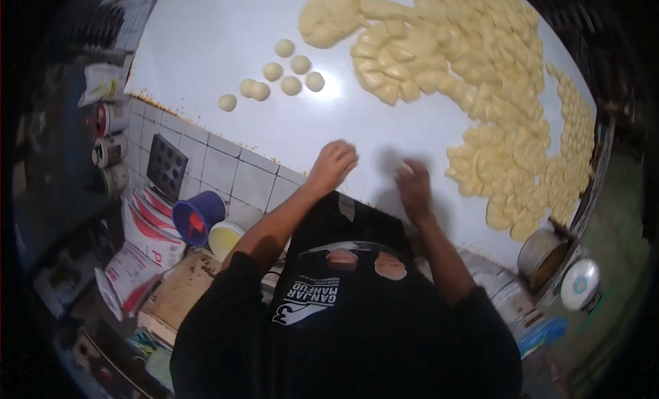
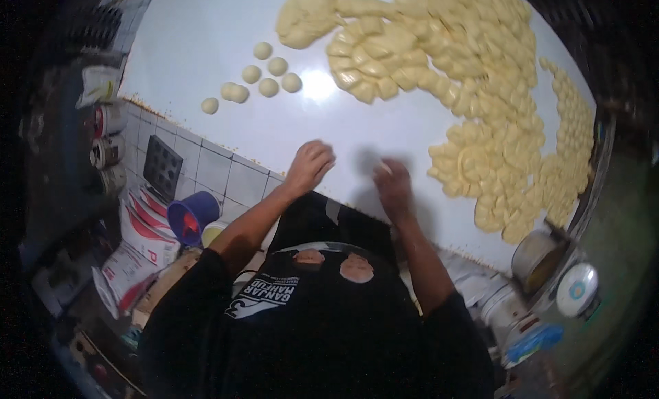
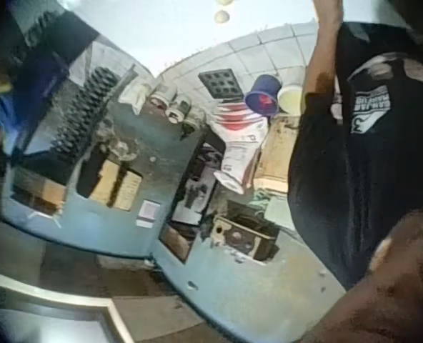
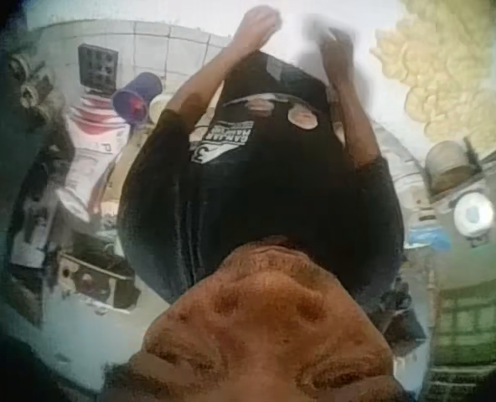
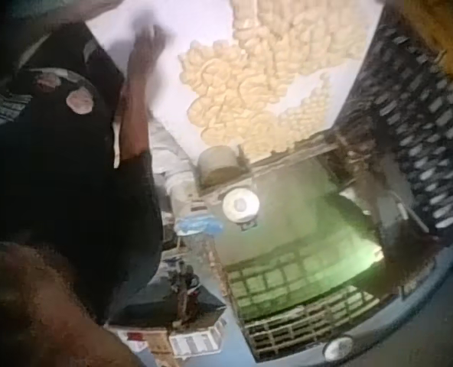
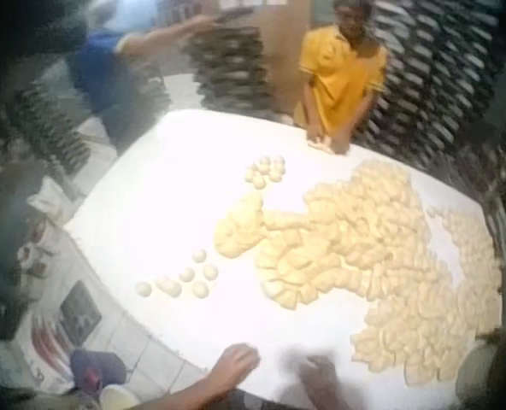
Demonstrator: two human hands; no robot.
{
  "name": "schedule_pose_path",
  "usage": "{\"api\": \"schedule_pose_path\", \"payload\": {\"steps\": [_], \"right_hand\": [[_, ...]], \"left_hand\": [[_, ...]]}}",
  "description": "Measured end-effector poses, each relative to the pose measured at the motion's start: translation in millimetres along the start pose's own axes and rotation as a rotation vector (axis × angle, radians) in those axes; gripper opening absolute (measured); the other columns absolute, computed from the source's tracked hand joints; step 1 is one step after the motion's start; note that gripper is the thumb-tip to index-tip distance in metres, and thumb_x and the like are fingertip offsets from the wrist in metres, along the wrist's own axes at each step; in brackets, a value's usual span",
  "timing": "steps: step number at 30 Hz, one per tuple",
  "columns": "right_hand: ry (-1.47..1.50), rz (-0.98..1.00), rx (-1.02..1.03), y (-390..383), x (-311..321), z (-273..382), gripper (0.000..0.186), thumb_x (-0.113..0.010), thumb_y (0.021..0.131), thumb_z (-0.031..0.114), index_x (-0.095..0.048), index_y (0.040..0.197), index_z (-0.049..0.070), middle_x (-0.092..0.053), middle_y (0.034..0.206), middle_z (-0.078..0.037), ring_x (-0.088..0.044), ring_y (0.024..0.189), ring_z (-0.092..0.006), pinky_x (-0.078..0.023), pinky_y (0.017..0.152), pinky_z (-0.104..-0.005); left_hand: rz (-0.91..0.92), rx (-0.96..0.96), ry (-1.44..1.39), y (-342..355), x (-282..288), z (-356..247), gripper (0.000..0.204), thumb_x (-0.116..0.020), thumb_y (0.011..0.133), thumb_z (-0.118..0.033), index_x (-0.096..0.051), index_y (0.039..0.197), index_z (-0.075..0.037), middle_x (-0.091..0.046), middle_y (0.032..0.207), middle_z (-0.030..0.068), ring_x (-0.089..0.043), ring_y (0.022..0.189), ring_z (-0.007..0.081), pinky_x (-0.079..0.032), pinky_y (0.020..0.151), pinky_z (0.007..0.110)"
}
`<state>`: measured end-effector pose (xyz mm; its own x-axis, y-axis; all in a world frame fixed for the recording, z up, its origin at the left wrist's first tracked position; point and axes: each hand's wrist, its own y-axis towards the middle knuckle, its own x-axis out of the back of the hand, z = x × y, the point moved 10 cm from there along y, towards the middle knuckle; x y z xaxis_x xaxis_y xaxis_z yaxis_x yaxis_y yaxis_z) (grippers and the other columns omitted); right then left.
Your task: The person takes portions of dough from the table, rolls them into balls by hand, and arranges the dough balls on the table.
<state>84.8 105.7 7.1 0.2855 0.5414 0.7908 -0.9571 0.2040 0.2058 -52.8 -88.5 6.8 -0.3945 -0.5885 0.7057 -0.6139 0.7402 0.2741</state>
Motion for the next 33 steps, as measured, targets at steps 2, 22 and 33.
{"api": "schedule_pose_path", "payload": {"steps": [2,22,33], "right_hand": [[0.027,0.087,-0.051,8,6,-2,0.021,-0.079,0.092,0.014,-0.071,0.110,0.008,-0.070,0.121,-0.020,-0.065,0.121,-0.0411,-0.052,0.103,-0.0507],[0.182,0.646,0.046,128,-124,135,0.019,-0.073,0.095,0.018,-0.066,0.102,0.002,-0.068,0.104,-0.020,-0.063,0.105,-0.0416,-0.050,0.088,-0.0504],[-0.007,0.229,0.381,142,-91,73,0.026,-0.084,0.087,0.023,-0.064,0.085,0.006,-0.062,0.093,-0.013,-0.058,0.092,-0.0377,-0.045,0.087,-0.0502]], "left_hand": [[0.034,-0.002,0.105,-3,23,22,0.020,-0.080,0.090,-0.021,-0.070,0.104,-0.011,-0.068,0.113,0.0075,-0.062,0.113,0.0325,-0.048,0.096,0.050],[-0.198,0.149,-0.149,-52,121,29,0.036,-0.078,0.084,-0.023,-0.071,0.114,-0.004,-0.066,0.133,0.0168,-0.060,0.129,0.0392,-0.049,0.107,0.051],[-0.156,0.371,0.092,-116,125,-16,0.039,-0.079,0.090,-0.008,-0.068,0.128,-0.005,-0.066,0.136,0.0134,-0.067,0.121,0.0360,-0.057,0.099,0.046]]}}
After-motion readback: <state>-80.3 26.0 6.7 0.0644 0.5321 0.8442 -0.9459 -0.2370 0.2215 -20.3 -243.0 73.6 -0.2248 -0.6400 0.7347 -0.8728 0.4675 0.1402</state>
